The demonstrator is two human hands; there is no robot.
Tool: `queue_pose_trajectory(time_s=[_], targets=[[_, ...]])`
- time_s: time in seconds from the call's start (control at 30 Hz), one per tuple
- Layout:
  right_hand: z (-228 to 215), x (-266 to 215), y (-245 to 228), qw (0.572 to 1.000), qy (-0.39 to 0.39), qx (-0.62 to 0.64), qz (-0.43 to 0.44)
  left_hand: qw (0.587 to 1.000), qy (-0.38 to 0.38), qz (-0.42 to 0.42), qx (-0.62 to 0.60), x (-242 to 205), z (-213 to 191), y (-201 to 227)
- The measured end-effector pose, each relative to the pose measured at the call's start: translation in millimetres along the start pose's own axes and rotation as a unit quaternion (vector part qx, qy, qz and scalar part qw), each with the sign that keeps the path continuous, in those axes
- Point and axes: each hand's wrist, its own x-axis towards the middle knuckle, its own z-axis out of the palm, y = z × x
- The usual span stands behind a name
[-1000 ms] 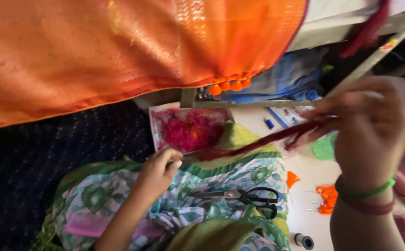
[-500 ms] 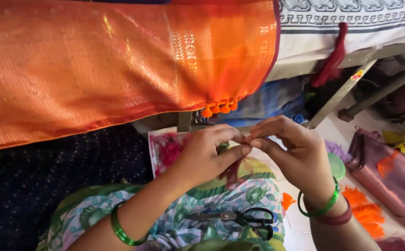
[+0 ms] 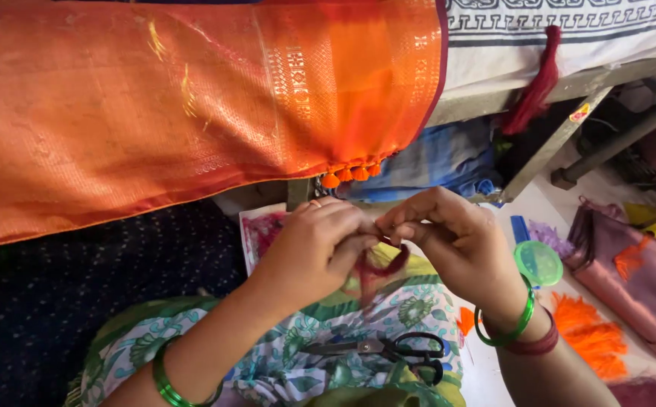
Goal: Tying and finishing decorative tassels on the edge of a saree.
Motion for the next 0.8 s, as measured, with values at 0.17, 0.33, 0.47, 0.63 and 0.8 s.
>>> queue_pose_trajectory(time_s=[0.17,0.33,0.47,0.63,0.8], targets=[[-3.7,10.1,-2.9,0.998,-0.014,0.016,-0.064,0.926,-0.120,-0.216,-0.286,-0.2,17.6,6.7],[-32.2,31.8,-18.8,0.988,0.075,0.127,-0.054,0.978,-0.080,-0.055,-0.183,-17.4,40.6,-15.6],[-68.0,46.6,-20.8,0.959,0.171,0.210,-0.078,0.972,-0.093,-0.101,-0.193,-45.3,47.5,-28.1],[-115.7,51.3,32.1,0.953,0.208,0.210,-0.070,0.945,-0.110,-0.178,-0.252,-57.2,40.6,-28.6],[-177.8,36.7,152.4,0.953,0.193,0.223,-0.074,0.939,-0.121,-0.187,-0.263,-65.1,40.3,-30.6]])
